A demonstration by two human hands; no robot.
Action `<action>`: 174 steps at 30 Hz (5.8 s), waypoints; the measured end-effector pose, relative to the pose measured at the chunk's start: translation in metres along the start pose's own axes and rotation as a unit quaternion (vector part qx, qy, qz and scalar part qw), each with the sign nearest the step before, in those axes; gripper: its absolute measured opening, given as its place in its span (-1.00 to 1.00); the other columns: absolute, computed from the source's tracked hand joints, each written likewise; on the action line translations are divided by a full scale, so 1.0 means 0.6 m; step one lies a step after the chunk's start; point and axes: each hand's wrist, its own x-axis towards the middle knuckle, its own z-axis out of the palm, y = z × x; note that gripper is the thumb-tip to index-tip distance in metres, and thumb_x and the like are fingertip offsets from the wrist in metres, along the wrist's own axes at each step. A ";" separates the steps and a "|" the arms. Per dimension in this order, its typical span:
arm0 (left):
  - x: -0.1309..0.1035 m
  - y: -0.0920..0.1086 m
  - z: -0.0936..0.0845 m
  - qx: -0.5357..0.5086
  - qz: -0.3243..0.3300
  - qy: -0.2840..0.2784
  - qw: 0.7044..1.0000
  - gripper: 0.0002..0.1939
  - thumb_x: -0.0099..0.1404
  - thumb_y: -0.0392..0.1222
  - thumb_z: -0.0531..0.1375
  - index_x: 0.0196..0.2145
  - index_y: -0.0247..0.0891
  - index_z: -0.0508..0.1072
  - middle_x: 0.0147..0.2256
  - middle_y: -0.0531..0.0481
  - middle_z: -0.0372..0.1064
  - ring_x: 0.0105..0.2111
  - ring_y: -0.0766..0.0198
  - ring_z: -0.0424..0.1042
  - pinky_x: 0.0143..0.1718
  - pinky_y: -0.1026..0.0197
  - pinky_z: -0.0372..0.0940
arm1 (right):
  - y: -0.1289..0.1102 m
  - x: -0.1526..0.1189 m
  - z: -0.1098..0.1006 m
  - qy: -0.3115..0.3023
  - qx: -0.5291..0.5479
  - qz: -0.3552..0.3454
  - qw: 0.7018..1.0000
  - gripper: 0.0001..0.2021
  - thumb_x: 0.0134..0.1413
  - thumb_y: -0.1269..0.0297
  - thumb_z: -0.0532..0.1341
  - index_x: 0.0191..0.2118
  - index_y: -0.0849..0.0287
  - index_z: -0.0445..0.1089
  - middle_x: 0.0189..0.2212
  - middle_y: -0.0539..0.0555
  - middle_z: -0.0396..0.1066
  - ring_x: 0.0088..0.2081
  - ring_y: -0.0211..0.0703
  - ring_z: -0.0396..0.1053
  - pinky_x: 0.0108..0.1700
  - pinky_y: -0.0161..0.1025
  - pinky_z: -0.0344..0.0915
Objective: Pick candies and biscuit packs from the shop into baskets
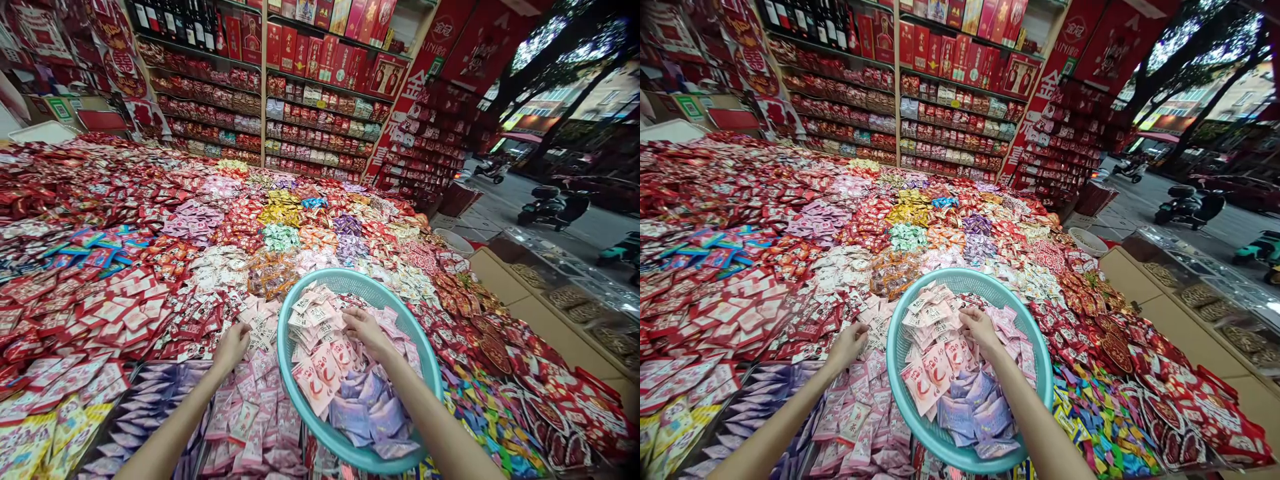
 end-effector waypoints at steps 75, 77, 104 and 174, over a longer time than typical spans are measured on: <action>-0.139 0.290 -0.149 -0.376 0.197 -0.111 0.898 -0.66 0.07 -0.10 0.25 -0.18 -0.24 0.46 -0.28 -0.04 0.44 -0.28 0.21 0.37 -0.23 0.20 0.28 | -0.122 -0.203 0.145 -0.141 -0.003 -0.201 0.969 -0.74 -0.07 0.09 0.26 -0.34 0.19 0.46 -0.53 -0.02 0.38 -0.45 -0.24 0.30 -0.37 -0.30 0.25; -0.145 0.289 -0.145 -0.402 0.156 -0.125 0.893 -0.68 0.08 -0.06 0.25 -0.21 -0.26 0.47 -0.35 -0.03 0.43 -0.33 0.23 0.37 -0.30 0.24 0.28 | -0.116 -0.211 0.147 -0.116 0.015 -0.212 0.970 -0.78 -0.08 0.12 0.28 -0.40 0.19 0.48 -0.55 -0.03 0.37 -0.48 -0.27 0.26 -0.37 -0.31 0.21; -0.175 0.282 -0.107 -0.502 0.053 -0.046 0.862 -0.75 0.05 -0.01 0.26 -0.42 -0.26 0.49 -0.40 -0.02 0.42 -0.32 0.23 0.34 -0.27 0.28 0.23 | -0.089 -0.233 0.149 -0.036 0.032 -0.236 0.970 -0.79 -0.06 0.14 0.27 -0.53 0.17 0.47 -0.63 -0.05 0.30 -0.50 -0.27 0.19 -0.40 -0.31 0.16; -0.125 0.147 -0.140 -0.413 -0.064 0.023 0.908 -0.50 -0.02 0.16 0.25 -0.24 -0.30 0.42 -0.34 -0.11 0.50 -0.34 0.14 0.47 -0.30 0.18 0.35 | 0.012 -0.014 -0.025 0.114 -0.056 -0.065 0.990 -0.71 -0.33 0.17 0.29 -0.40 0.18 0.31 -0.55 -0.05 0.31 -0.56 -0.21 0.34 -0.48 -0.23 0.36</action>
